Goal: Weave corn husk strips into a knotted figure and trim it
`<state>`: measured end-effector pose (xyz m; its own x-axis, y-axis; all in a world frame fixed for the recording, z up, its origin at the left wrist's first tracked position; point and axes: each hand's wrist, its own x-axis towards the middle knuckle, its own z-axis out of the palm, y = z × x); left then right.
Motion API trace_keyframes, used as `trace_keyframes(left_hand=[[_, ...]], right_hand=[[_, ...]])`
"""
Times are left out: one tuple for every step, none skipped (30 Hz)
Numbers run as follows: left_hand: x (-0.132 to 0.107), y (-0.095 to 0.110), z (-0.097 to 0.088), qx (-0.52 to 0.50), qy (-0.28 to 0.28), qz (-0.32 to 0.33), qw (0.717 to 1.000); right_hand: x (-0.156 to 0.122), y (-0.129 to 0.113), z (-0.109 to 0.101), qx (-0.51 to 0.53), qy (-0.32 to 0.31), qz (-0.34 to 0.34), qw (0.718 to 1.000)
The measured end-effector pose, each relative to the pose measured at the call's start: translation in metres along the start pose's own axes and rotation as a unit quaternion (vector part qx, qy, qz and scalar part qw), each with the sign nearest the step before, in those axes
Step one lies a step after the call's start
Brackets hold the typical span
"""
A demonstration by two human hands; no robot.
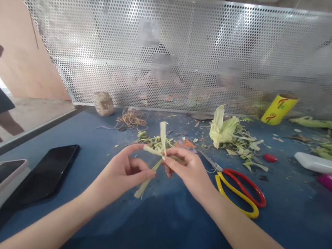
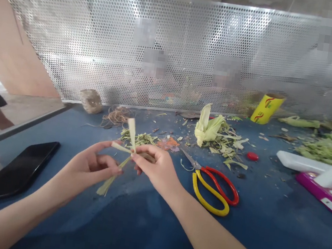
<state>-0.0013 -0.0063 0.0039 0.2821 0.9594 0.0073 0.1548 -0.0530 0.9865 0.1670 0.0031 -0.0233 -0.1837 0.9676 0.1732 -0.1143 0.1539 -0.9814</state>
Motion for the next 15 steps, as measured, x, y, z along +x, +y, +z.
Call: trace_keyframes(left_hand=[[0.000, 0.000, 0.001, -0.013, 0.000, -0.005, 1.000], [0.000, -0.001, 0.001, -0.026, -0.008, -0.006, 1.000], [0.001, -0.002, 0.002, -0.039, -0.018, -0.002, 0.999], [0.002, -0.004, 0.002, -0.050, -0.027, 0.003, 0.998], [0.002, -0.005, 0.002, -0.058, -0.031, 0.010, 0.998], [0.003, -0.007, 0.002, -0.061, -0.029, 0.014, 0.998], [0.004, -0.008, 0.001, -0.059, -0.022, 0.014, 0.998], [0.004, -0.010, 0.001, -0.055, -0.010, 0.012, 0.998], [0.005, -0.011, 0.001, -0.051, 0.002, 0.008, 0.999], [0.005, -0.012, 0.001, -0.049, 0.012, 0.006, 0.999], [0.006, -0.012, 0.001, -0.048, 0.019, 0.003, 0.999], [0.006, -0.013, 0.001, -0.047, 0.024, 0.001, 0.999], [0.006, -0.013, 0.001, -0.044, 0.024, 0.000, 0.999], [0.006, -0.013, 0.002, -0.037, 0.023, -0.001, 0.999], [0.006, -0.013, 0.002, -0.028, 0.023, -0.001, 0.999]], right_hand=[[0.000, -0.001, 0.000, 0.004, -0.007, -0.003, 1.000], [-0.001, -0.002, 0.000, 0.002, -0.017, -0.006, 1.000], [-0.001, -0.002, 0.000, -0.002, -0.028, -0.011, 1.000], [-0.001, -0.001, 0.000, -0.008, -0.038, -0.015, 0.999], [-0.002, 0.000, 0.000, -0.013, -0.047, -0.020, 0.999], [-0.003, 0.001, 0.001, -0.019, -0.055, -0.024, 0.998], [-0.004, 0.002, 0.002, -0.027, -0.059, -0.027, 0.998], [-0.005, 0.003, 0.003, -0.036, -0.058, -0.029, 0.997], [-0.006, 0.003, 0.004, -0.048, -0.055, -0.031, 0.997], [-0.008, 0.003, 0.005, -0.066, -0.052, -0.035, 0.996], [-0.010, 0.003, 0.006, -0.088, -0.049, -0.042, 0.994], [-0.012, 0.002, 0.006, -0.112, -0.049, -0.051, 0.991], [-0.014, 0.002, 0.007, -0.137, -0.050, -0.061, 0.987], [-0.015, 0.001, 0.007, -0.161, -0.052, -0.069, 0.983], [-0.016, 0.000, 0.007, -0.182, -0.055, -0.076, 0.979]])
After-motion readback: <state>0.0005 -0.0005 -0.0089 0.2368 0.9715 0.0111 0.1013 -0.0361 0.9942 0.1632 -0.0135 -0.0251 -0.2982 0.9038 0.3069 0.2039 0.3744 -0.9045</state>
